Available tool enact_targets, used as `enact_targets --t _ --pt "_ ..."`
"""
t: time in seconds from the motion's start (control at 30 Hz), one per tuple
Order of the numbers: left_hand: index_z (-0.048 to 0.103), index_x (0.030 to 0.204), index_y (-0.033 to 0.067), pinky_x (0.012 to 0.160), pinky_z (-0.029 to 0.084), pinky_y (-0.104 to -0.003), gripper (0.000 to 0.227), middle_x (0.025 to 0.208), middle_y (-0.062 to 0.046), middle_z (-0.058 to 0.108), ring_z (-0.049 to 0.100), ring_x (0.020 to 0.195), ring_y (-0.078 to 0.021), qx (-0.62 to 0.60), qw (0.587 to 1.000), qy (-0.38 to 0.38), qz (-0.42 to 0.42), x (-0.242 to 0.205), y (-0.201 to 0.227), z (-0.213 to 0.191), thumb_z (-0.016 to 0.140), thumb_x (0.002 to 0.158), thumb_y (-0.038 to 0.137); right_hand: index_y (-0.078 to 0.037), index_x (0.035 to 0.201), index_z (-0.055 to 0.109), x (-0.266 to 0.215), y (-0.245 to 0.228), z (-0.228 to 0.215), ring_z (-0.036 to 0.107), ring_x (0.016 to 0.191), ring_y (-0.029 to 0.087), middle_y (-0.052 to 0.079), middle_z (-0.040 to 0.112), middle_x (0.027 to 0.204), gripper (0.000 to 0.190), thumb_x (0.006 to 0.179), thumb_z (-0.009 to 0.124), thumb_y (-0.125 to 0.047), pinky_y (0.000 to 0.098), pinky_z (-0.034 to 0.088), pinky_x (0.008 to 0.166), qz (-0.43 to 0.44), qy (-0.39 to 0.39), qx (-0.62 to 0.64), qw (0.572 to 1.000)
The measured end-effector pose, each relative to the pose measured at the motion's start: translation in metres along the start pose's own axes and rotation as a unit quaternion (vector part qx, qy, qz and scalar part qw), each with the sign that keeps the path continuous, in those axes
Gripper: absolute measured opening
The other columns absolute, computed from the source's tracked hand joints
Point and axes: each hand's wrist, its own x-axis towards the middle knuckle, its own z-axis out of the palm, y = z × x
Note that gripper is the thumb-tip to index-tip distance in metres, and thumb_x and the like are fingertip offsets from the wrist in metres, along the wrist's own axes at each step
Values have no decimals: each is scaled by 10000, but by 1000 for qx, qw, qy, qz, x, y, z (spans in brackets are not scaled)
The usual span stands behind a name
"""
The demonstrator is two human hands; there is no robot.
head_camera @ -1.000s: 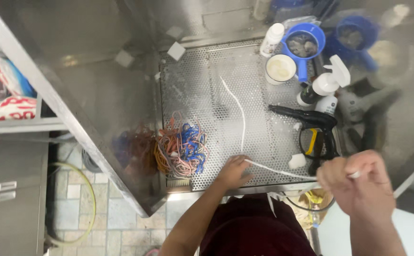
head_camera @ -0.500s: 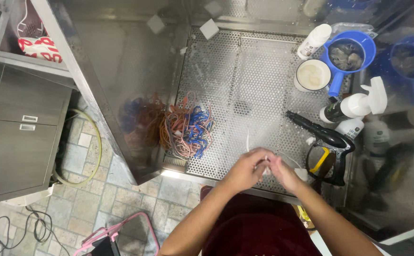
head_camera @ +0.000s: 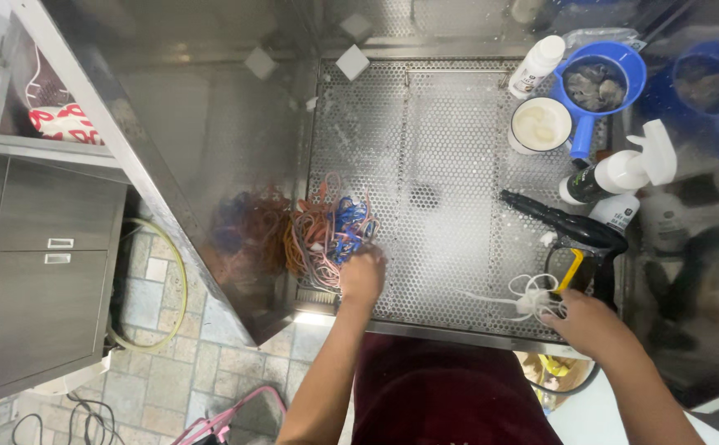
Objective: The person cleans a pile of tangled cords inside a stainless steel sink using a handheld steam cleaner. They pick up individual cords, spray them with steam, and place them back into the sink. The person handles multiple cords of different colors one at a time.
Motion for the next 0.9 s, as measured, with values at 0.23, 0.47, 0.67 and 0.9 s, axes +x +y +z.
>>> enact_targets --t 0.23,0.47,0.67,0.9 --pt "706 1162 82 770 570 -481 252 1074 -150 713 712 959 -384 -230 904 40 360 -83 91 -119 633 984 245 -67 1562 392 6 -140 -10 543 1350 354 175 373 1654 820 827 752 -106 467 473 1023 -382 72 366 845" --pt "767 964 157 721 582 -400 157 985 -99 713 721 837 -285 -199 889 92 401 -80 88 -205 741 899 297 -29 1081 679 38 -151 12 698 1057 215 118 712 1151 204 905 726 -122 345 553 919 -473 116 338 806" --pt "819 907 141 633 544 -320 86 841 -13 724 686 698 -169 -247 896 194 313 -26 64 -257 833 843 197 -34 846 690 33 -44 39 584 662 122 46 648 707 152 905 773 -147 262 523 699 -267 179 380 868" --pt "752 947 10 625 487 -279 173 818 -74 651 605 681 -150 -323 849 348 232 17 65 -277 866 871 115 -25 996 721 6 1 45 628 752 94 18 720 808 174 952 662 -183 275 488 687 -120 193 469 854"
